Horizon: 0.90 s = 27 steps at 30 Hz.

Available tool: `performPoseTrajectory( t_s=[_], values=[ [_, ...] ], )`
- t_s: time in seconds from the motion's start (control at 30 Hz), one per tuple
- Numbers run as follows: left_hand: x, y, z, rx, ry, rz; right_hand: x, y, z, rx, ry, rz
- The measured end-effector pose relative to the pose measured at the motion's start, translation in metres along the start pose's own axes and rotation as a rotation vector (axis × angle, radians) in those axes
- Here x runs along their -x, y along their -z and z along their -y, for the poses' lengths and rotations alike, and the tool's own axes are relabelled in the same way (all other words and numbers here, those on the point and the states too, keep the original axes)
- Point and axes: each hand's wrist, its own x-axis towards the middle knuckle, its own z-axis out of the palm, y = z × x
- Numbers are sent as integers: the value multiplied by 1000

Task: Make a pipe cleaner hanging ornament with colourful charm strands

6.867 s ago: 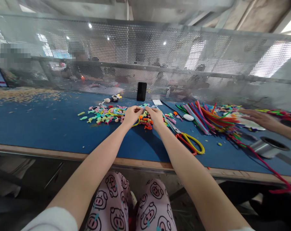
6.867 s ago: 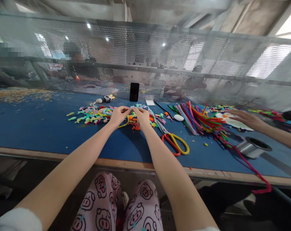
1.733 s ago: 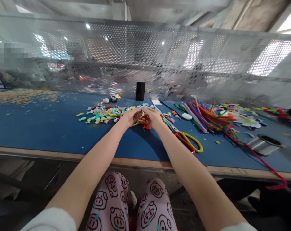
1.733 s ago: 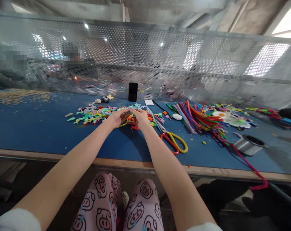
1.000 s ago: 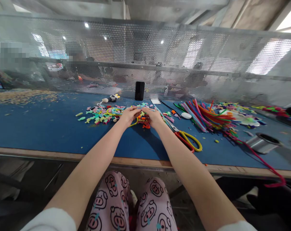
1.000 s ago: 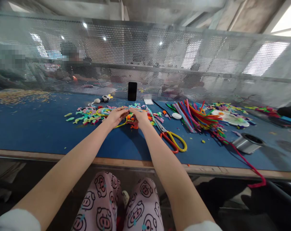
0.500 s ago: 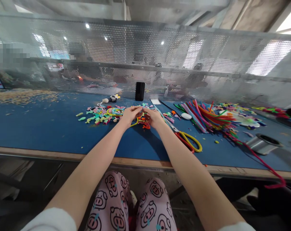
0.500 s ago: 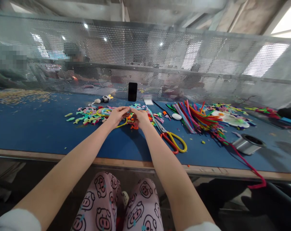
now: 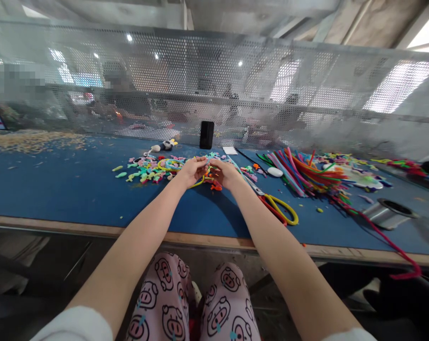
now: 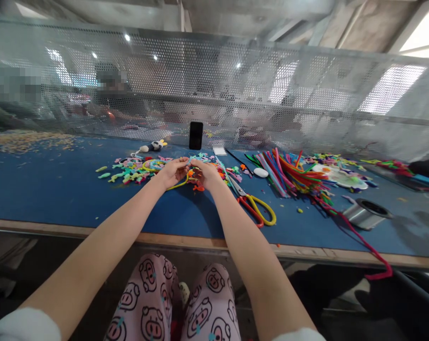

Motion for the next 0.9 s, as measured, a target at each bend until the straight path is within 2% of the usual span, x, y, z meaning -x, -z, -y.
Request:
performPoseTrajectory(
  t_s=[0.07,0.1,0.13,0.27,0.3,0.37,0.47,0.67,0.77,0.9],
  values=[
    [-2,1,2,-46,-6,-4,-1,-1,0,8,41,-40],
    [-2,1,3,-118,-58,-36,-1,-1,0,13,62,-72],
    [-3,2,5,-228,-149,-76,-2,-2,0,16,80,-107],
    [1,4,9,-874,-681,-197,-4,-1,1,9,100,-252],
    [3,5,9,-1014,-779,-213,-4,-1,1,6,96,-272],
    [6,6,10,-1215,-885,-242,-3,-1,2,5,81,-278],
    [7,9,13,-1354,-930,-265,-3,-2,1,21,57,-260],
    [3,10,17,-1372,-941,-313,-8,1,-3,109,133,-248],
    [3,9,16,-1325,-892,-307,-9,3,-5,174,185,-264],
    [0,8,13,-1112,-734,-211,-6,2,-5,210,236,-243]
  ],
)
